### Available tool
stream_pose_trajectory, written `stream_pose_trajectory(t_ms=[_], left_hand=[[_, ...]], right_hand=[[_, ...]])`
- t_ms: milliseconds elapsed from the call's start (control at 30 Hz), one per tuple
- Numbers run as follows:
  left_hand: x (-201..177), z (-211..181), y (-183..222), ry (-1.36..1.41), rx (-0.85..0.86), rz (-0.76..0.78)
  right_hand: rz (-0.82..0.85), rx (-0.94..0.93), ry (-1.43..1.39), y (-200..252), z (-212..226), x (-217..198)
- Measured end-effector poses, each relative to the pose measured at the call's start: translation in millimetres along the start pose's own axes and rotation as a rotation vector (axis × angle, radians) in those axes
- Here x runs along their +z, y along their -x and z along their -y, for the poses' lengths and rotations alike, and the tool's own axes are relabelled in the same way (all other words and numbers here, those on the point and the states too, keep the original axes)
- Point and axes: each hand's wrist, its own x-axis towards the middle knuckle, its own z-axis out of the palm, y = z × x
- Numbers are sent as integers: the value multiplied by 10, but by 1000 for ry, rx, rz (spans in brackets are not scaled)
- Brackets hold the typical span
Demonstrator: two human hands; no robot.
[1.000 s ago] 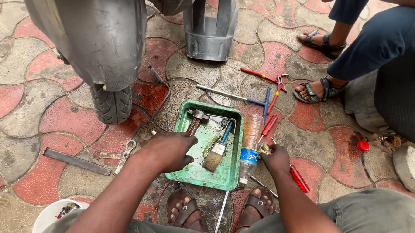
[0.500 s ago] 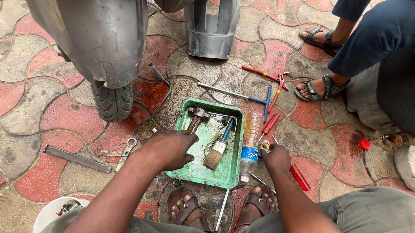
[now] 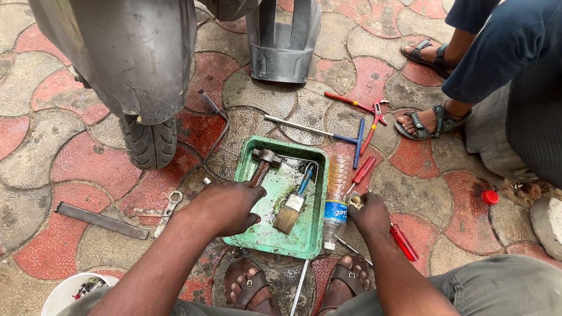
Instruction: Cleaning and inspecting a motorcycle carburetor using fuel and a brush.
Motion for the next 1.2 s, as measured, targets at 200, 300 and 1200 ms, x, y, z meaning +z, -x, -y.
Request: stream_pose_trajectory(t_ms=[200, 300, 1200], left_hand=[[-24, -20, 8, -6, 4, -1], [-2, 3, 2, 7, 13, -13], [-49, 39, 16, -12, 34, -23]], right_hand=[[-2, -44, -26, 104, -4, -19], [-49, -153, 15, 29, -145, 137], [-249, -207, -131, -141, -372, 35]])
